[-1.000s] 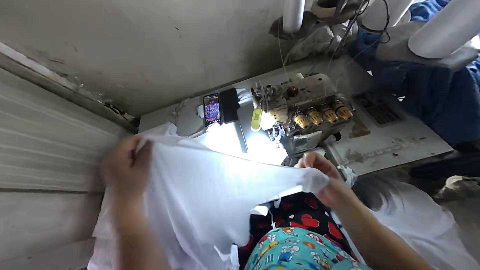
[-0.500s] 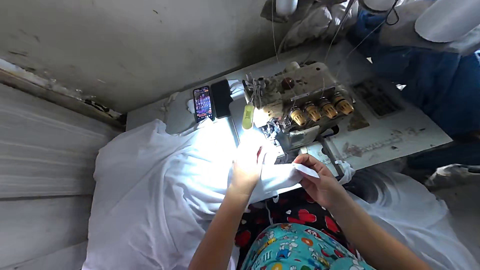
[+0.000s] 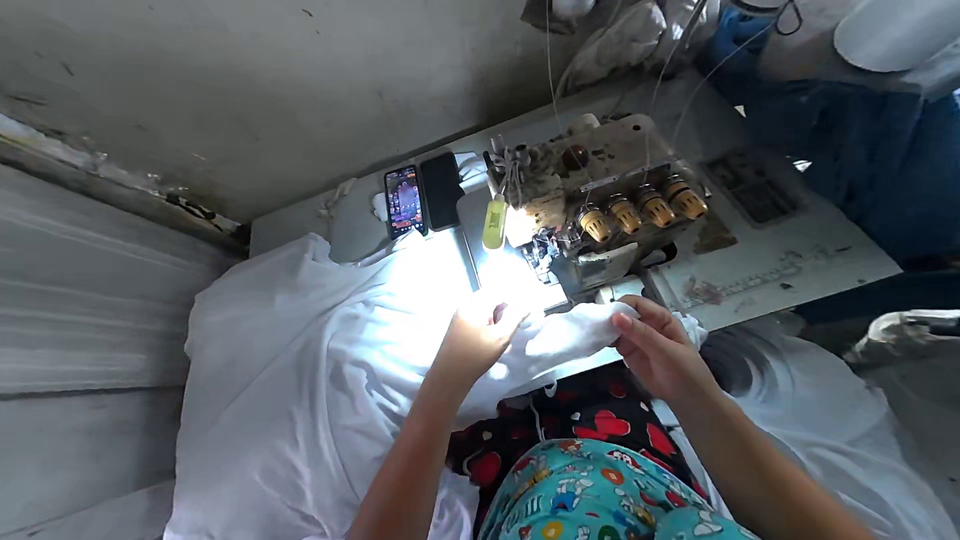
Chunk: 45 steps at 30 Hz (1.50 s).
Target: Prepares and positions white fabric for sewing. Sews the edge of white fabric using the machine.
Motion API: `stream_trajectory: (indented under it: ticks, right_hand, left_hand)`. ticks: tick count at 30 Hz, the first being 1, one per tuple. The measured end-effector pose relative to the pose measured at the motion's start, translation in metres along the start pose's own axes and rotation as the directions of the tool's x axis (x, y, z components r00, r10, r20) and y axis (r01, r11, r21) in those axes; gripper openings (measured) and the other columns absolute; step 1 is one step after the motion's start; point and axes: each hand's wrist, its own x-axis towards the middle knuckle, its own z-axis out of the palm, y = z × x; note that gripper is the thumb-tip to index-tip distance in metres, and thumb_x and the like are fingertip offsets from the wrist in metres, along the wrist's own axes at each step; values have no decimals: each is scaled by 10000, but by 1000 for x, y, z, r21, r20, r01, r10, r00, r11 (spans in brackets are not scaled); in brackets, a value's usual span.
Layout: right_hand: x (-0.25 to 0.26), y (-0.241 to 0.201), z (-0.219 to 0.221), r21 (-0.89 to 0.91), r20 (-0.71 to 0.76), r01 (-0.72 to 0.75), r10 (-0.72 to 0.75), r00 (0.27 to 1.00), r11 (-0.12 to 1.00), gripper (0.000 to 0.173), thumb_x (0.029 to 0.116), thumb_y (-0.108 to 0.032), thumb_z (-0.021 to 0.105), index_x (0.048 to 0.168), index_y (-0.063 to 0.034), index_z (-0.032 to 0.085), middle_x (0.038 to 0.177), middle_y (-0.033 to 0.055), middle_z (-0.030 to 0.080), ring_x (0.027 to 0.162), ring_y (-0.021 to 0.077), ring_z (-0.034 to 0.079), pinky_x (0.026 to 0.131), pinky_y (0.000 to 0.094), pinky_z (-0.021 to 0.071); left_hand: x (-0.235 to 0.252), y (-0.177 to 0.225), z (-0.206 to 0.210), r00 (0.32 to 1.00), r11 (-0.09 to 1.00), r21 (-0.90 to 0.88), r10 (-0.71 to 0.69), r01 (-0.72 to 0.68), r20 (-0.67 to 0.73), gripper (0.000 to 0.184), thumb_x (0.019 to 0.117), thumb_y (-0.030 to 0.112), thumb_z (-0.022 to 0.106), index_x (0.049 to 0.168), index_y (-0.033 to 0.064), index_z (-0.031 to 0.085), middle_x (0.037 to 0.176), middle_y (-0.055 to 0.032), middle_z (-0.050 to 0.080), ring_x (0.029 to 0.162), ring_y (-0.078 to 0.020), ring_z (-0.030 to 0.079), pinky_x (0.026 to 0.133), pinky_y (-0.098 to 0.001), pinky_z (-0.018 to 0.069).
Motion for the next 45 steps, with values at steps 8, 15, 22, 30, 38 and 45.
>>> stream_trajectory:
  ticks: [8,15,22,30,38,45]
  right_hand:
    - [1,-2,7,-118,71,134,-126,989,984,141,981,-131,661,1088,-186,736,946,-111,743,802,-17,686,729,174,584]
    - [-3,9,44,-272,300,301,-217,929,914,75,953,-90,693,989,-26,703,895,-57,740,805,-70,660,752,124,559]
    - [15,37,30,-358,-38,140,-164,986,923,92,899,-79,711,897,-82,619,760,-101,658,633,-38,620,601,153,552]
    - [6,33,22,-96,119,13,-1,993,995,60,951,-154,702,895,-170,687,877,-106,716,703,-18,655,646,176,566]
    - [5,25,29,-185,12,89,-88,996,979,198,851,3,746,954,-120,629,867,-78,725,734,26,699,695,224,614]
    - [3,24,34,-274,-67,116,-139,988,955,338,848,-12,764,1095,-99,550,825,-93,719,731,25,706,708,221,612]
  left_hand:
    - [3,-1,-2,997,978,-200,-53,62,49,123,934,121,700,885,15,662,703,73,600,649,60,558,657,-120,488]
    - [-8,23,4,993,937,-328,-108,121,56,87,942,68,689,857,66,669,732,101,677,673,65,627,674,-126,529]
    - [-28,15,11,989,926,-377,74,-21,128,187,922,107,708,1070,-6,698,905,61,730,826,45,667,805,-158,559]
    - [-29,9,13,998,932,-359,21,-43,-65,40,914,71,712,882,53,728,765,85,707,702,56,650,674,-134,551]
    - [-29,6,10,998,959,-278,68,-63,9,51,917,63,687,934,27,718,819,74,711,756,73,645,722,-116,542]
    - [-29,2,12,998,967,-247,55,-58,-22,146,1003,115,609,933,26,701,783,78,679,711,78,616,675,-111,513]
